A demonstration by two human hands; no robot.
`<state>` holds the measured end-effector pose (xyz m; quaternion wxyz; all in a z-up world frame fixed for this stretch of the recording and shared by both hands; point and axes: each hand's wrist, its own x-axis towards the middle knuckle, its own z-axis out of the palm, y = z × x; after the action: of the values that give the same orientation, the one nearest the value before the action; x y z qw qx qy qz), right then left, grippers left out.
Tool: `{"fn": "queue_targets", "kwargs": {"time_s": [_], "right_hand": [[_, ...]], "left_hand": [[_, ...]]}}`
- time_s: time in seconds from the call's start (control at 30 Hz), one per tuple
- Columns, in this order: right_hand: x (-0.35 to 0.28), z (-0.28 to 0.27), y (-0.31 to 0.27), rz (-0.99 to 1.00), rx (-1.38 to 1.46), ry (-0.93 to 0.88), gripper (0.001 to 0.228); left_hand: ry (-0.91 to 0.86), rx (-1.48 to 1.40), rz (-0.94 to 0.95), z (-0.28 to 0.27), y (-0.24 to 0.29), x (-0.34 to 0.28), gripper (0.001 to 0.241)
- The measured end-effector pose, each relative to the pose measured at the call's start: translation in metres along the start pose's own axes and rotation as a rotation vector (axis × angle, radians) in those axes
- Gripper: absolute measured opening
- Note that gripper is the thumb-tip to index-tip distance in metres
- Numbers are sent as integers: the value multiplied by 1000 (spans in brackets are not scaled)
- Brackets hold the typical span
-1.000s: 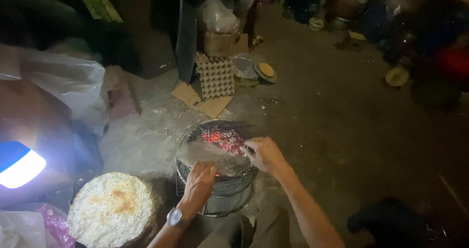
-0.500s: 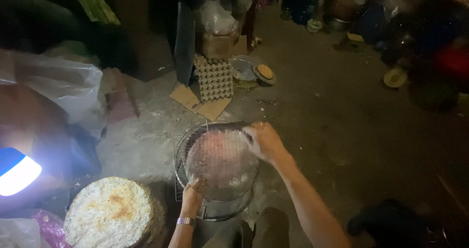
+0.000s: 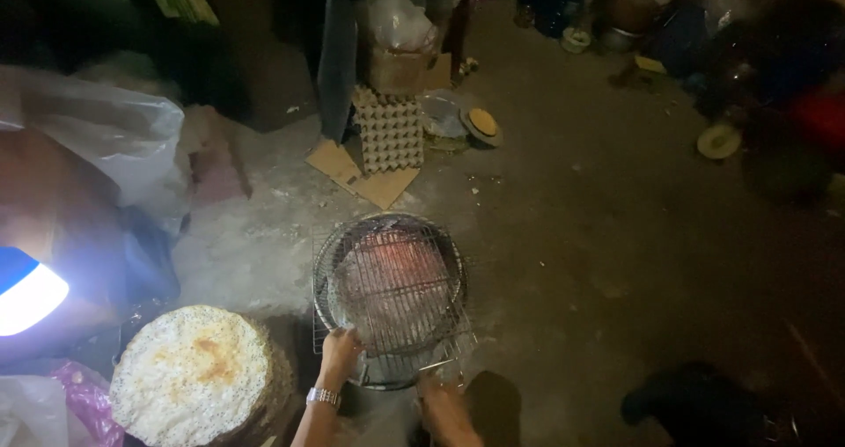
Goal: Grilling flatbread on a wire rack over a charcoal stove.
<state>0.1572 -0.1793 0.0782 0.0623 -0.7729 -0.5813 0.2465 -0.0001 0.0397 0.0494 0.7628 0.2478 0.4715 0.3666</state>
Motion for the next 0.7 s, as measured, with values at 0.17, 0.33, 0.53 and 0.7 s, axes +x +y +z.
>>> {"fn": "queue_targets", "kwargs": {"time_s": [0.17,0.33,0.53,0.7], "right_hand": [[8,42,10,-138,61,450,56],[7,36,8,-103,-18,333,67],[12,34,9,-39,-71,81,66],[22,72,26,-100,-225,341,70]], "left_hand": [[236,1002,321,-27,-14,-6,44],[276,1385,692,-10,3,-50,31],[158,1749,1061,-23,-19,-19,63],[158,1855,1175,-28,-25,-1,89]]}}
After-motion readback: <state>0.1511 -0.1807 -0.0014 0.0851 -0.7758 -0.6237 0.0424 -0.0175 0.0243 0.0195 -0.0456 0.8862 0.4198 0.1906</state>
